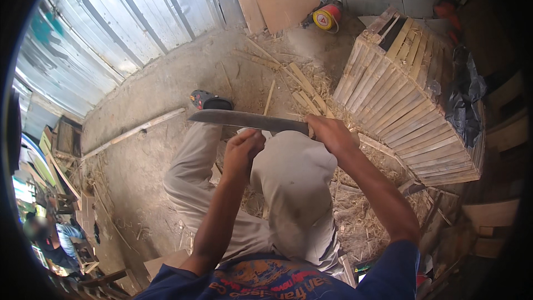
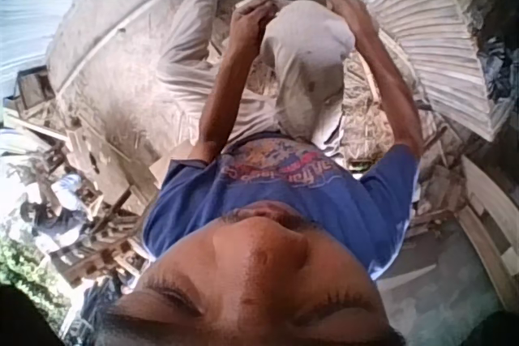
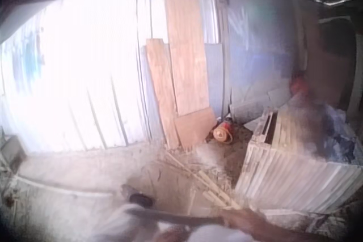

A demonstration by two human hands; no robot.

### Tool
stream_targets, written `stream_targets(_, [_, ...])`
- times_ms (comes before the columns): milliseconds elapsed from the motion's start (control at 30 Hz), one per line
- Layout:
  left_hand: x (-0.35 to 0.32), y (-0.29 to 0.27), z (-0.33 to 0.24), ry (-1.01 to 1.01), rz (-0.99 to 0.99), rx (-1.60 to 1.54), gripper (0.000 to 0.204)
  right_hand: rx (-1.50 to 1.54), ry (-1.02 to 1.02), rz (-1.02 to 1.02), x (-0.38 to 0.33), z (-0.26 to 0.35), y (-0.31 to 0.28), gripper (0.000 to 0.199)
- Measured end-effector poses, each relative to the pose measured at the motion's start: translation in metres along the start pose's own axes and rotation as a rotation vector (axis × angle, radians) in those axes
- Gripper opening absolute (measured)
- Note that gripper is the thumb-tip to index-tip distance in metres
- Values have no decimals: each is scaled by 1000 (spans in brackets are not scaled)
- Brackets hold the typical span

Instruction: The person sits on the floor and uses a large knife to sharpen thin bamboo sticks. They hold each stick against a small white block and repeatedly scrape the knife along its length to create a fine point.

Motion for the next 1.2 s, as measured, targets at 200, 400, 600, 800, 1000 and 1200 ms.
stream_targets(200, [-62, -22, 32, -152, -5, 139, 39, 292, 137, -14, -12, -24, 5, 22])
stream_targets(400, [2, 3, 4, 135, 32, 27, 14, 16, 29, 80, 0, 4, -5, 22])
stream_targets(600, [-44, -11, 17, 22, -58, 195, 31, 126, 1, -10, -8, -2, -10, 20])
stream_targets(800, [-49, -11, 26, -17, -6, 84, 39, 207, 29, -19, -6, -19, -2, 21])
stream_targets(1000, [0, 14, -1, 144, 35, 138, 39, 72, -75, 6, 0, -6, -8, 23])
stream_targets(1200, [-77, -14, 32, -113, 19, 126, 38, 365, 251, 21, -15, -42, 3, 23])
Point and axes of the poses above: each hand's wrist, its own x-axis towards the middle knuckle, its own y-axis out of the palm, z = x × y, the point moved 7 cm from there along x, towards the middle knuckle, and after that the axes turned 6 degrees about x, right-handed, at the moved point
